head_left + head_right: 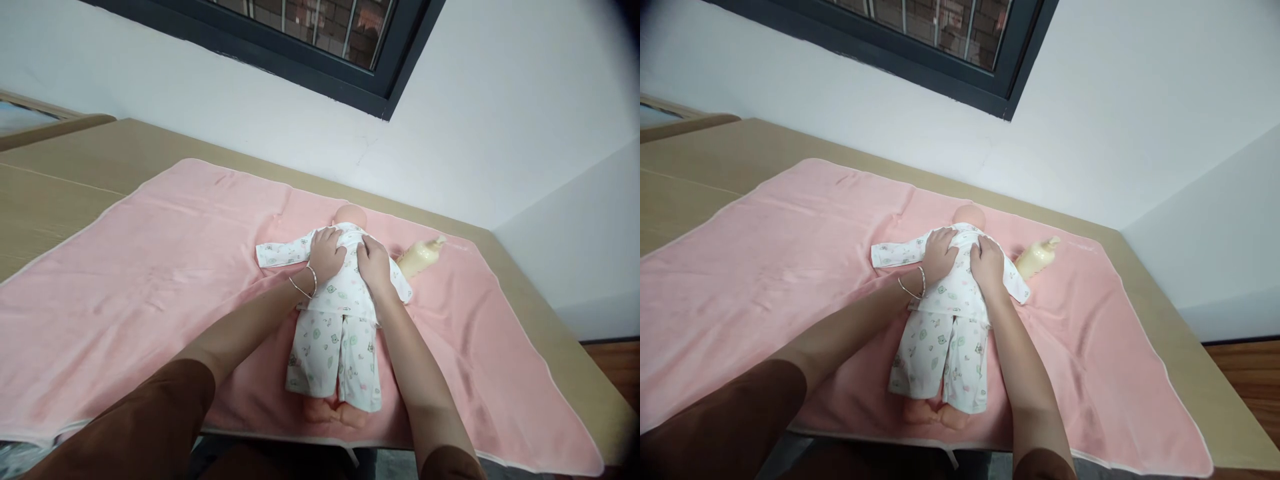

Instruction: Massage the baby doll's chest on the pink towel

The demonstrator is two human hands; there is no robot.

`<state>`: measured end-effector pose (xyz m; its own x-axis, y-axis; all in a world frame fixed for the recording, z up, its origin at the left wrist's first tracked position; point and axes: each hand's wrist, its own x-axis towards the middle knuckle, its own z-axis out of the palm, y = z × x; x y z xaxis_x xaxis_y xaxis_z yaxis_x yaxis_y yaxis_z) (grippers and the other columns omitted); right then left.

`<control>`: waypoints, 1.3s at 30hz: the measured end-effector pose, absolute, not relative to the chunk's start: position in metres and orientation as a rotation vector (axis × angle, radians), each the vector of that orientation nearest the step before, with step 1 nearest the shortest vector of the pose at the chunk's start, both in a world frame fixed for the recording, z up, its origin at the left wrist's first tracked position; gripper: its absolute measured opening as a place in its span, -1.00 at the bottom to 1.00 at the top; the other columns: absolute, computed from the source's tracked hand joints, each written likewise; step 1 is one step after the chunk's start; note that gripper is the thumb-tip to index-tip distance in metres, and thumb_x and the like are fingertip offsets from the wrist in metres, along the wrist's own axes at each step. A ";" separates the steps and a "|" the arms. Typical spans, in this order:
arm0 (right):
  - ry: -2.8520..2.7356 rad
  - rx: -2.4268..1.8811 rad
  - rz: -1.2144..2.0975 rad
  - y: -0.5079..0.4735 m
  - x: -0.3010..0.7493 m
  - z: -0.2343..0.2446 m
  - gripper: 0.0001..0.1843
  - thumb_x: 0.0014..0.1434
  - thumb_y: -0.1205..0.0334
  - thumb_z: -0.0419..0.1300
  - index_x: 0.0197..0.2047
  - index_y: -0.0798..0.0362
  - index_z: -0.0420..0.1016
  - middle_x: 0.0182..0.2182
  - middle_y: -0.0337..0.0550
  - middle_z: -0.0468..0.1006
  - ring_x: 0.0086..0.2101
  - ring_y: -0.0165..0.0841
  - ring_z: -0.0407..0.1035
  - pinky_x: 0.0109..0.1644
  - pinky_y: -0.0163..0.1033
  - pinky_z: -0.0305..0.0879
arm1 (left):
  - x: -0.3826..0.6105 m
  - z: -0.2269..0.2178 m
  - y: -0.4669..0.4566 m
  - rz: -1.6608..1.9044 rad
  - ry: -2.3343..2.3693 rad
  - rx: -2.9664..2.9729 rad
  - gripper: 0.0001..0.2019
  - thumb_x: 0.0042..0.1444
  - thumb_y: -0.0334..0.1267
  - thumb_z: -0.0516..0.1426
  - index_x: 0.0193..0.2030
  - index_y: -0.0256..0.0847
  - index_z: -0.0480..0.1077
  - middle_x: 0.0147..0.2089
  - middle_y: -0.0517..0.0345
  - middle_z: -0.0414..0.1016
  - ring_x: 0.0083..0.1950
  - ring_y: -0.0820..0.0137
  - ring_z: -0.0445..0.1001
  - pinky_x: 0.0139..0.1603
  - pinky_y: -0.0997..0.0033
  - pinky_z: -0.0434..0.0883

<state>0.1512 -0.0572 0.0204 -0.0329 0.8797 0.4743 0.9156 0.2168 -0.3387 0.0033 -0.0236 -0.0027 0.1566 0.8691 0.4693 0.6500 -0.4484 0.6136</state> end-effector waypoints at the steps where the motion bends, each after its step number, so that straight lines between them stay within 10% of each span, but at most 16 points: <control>1: -1.884 -1.646 -0.053 -0.056 0.153 0.020 -0.49 0.35 0.21 -0.17 0.17 0.13 0.46 0.09 0.09 0.54 0.08 -0.12 0.38 0.25 0.02 0.21 | 0.004 -0.002 -0.024 1.169 1.471 2.173 -0.58 0.17 -0.30 0.02 0.17 -0.18 0.37 0.27 -0.01 0.40 0.33 0.17 0.28 0.47 0.00 0.03; 20: -1.897 -1.813 0.054 -0.051 0.156 0.017 -0.40 0.33 0.16 -0.10 0.33 0.28 0.27 0.32 0.19 0.27 0.32 -0.06 0.14 0.40 0.07 0.04 | 0.004 -0.002 -0.017 1.058 1.489 2.279 -0.50 0.17 -0.04 0.15 0.21 -0.16 0.32 0.27 -0.09 0.39 0.35 0.08 0.25 0.45 -0.03 0.03; 39: -1.796 -1.889 -0.265 -0.065 0.142 0.021 -0.65 0.30 0.23 -0.09 -0.24 0.07 0.53 -0.29 -0.01 0.61 -0.24 -0.20 0.44 -0.12 -0.20 0.22 | 0.005 0.001 -0.028 1.251 1.518 2.310 -0.80 0.23 -0.21 0.08 -0.09 -0.19 0.45 -0.06 -0.03 0.53 0.04 0.14 0.42 0.13 0.13 0.33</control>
<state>0.1419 -0.0648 0.0207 0.1032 0.8725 0.4775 0.9732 0.0106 -0.2297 0.0049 -0.0280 0.0012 0.1618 0.8038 0.5724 0.7157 -0.4949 0.4927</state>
